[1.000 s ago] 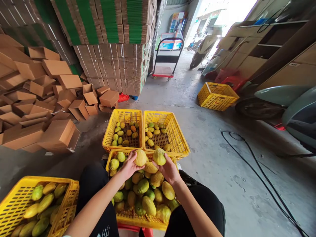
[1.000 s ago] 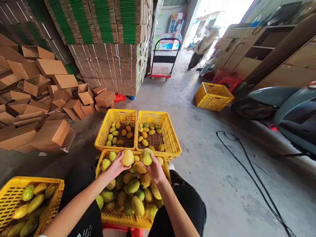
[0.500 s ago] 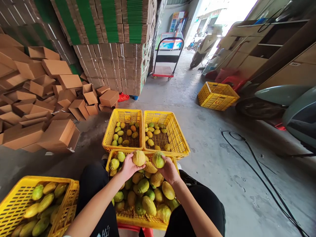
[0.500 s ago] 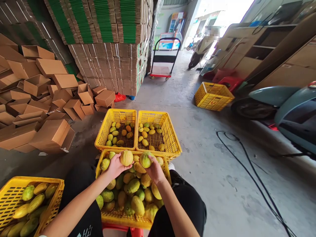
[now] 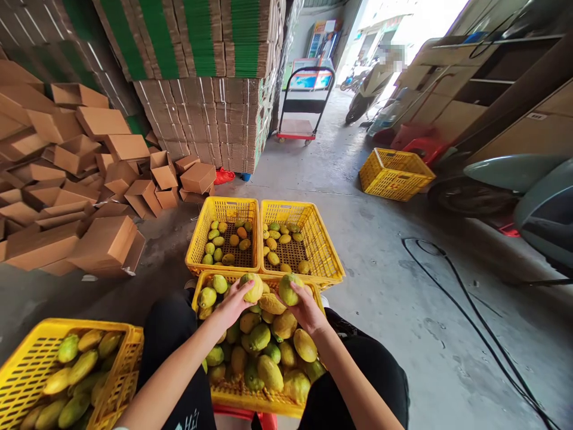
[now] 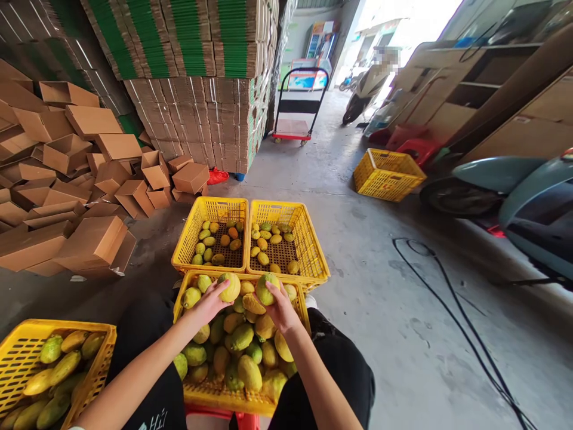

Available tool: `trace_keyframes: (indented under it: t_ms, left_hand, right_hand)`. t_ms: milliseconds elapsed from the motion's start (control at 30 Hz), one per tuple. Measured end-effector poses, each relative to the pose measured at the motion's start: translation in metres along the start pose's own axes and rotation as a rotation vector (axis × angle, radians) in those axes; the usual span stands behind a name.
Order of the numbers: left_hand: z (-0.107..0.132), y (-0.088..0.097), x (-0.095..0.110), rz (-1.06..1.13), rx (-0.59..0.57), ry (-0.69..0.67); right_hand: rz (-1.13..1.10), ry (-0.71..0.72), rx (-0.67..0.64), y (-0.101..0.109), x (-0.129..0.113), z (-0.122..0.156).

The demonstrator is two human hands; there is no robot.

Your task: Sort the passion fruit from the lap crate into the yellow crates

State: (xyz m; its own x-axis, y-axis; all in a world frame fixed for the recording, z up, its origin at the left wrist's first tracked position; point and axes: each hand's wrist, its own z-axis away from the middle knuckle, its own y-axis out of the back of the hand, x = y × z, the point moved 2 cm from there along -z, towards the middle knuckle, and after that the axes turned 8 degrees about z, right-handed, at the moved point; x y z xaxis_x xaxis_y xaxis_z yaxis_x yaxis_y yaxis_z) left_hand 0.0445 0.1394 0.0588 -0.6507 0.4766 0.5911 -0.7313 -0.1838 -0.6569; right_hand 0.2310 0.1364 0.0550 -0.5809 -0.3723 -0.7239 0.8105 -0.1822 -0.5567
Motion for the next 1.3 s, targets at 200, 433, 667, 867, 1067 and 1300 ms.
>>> trace_keyframes:
  t_ms: [200,433,667,867,1067,1300]
  left_hand:
    - [0.003,0.001,-0.004,-0.069,0.123,0.059]
    - [0.003,0.0,-0.001,0.08,0.007,0.167]
    - [0.004,-0.007,0.005,0.308,-0.071,0.122]
    - [0.004,-0.005,0.007,0.317,-0.036,0.045]
    - [0.003,-0.002,0.004,0.277,-0.017,0.066]
    - [0.002,-0.001,0.006,0.403,-0.016,0.048]
  right_hand:
    - [0.066,-0.074,0.004,-0.001,0.005,0.002]
    - [0.008,-0.078,-0.004,-0.003,-0.002,0.0]
    - [-0.135,-0.003,-0.136,-0.002,-0.009,0.0]
    - [-0.117,0.057,-0.028,-0.002,-0.008,0.0]
    - [-0.081,0.023,0.031,0.0,-0.003,0.0]
    - [-0.118,0.012,0.034,-0.003,-0.007,0.001]
